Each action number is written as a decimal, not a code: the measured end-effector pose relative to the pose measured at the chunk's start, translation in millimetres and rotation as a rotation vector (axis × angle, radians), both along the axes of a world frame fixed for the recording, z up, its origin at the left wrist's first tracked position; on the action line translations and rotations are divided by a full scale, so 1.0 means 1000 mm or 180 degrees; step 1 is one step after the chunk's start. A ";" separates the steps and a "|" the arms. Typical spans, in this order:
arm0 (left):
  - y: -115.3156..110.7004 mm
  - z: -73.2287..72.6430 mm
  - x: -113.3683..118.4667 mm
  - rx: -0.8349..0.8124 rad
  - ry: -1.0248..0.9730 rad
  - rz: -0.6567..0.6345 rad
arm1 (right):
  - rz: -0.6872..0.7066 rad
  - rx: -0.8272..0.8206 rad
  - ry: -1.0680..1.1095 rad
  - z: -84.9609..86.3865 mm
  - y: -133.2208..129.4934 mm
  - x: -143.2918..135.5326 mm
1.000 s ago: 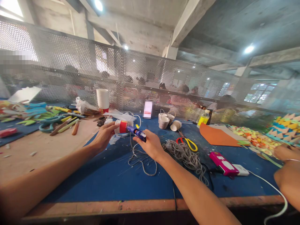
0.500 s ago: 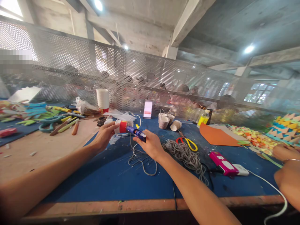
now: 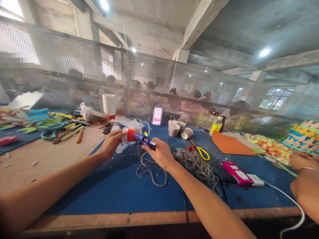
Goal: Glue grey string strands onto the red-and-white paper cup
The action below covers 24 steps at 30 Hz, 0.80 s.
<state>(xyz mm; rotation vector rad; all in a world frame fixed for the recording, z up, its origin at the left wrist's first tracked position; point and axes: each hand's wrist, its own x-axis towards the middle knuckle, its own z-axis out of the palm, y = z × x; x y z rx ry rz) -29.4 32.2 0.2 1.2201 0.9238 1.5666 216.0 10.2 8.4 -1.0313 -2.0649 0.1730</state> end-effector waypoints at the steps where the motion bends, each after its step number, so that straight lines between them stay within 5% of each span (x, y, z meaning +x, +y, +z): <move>1: 0.000 0.000 0.000 -0.0013 -0.0010 0.0002 | -0.0001 0.0000 0.0000 0.000 0.000 0.000; 24: -0.001 -0.001 0.000 0.0018 0.0119 -0.0065 | -0.0142 -0.0034 -0.0028 0.001 0.001 0.000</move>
